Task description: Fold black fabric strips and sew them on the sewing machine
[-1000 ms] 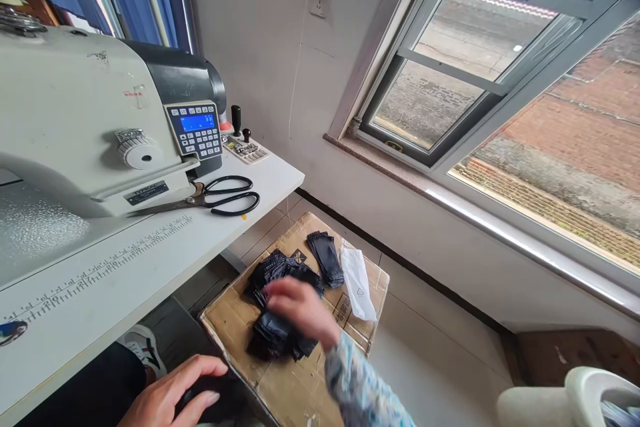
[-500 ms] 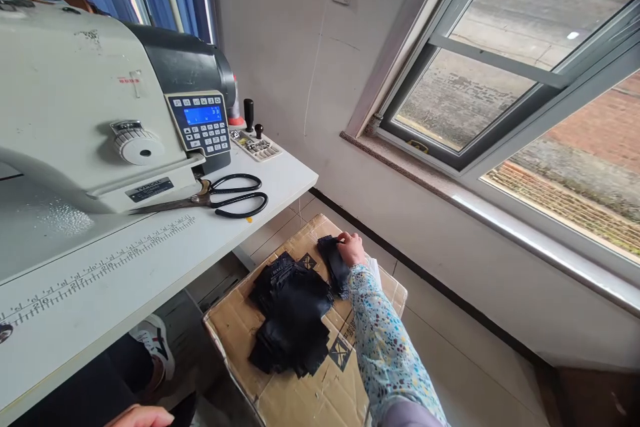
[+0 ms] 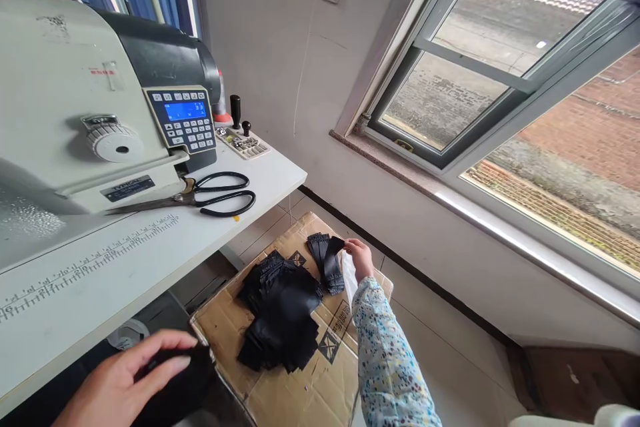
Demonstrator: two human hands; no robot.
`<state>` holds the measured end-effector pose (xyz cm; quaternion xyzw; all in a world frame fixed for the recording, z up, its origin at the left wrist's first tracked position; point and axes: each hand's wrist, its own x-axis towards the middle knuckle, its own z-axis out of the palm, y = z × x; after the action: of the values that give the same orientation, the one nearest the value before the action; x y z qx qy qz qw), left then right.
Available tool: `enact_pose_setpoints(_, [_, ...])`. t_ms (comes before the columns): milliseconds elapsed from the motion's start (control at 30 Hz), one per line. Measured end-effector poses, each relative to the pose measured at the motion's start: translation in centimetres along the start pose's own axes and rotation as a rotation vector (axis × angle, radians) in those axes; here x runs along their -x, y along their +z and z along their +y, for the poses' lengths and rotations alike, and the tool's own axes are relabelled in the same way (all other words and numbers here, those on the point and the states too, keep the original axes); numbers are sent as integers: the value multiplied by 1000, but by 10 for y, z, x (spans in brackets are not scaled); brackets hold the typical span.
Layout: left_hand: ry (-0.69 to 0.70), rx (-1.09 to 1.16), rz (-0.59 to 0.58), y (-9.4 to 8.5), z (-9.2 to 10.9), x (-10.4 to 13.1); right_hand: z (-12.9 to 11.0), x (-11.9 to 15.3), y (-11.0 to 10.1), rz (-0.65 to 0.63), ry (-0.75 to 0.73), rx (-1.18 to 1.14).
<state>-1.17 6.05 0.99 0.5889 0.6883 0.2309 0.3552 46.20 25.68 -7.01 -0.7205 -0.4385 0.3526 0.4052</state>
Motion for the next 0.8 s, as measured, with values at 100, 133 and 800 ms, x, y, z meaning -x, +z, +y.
enact_pose_setpoints(100, [8,50,-12,-6,59,-37,20,28,-30,37,-3,-212])
enact_pose_setpoints(133, [45,60,-9,-5,80,-50,28,40,-41,54,-4,-278])
enact_pose_setpoints(800, [539,60,224,177,294,-220,122,114,-67,74,89,-870])
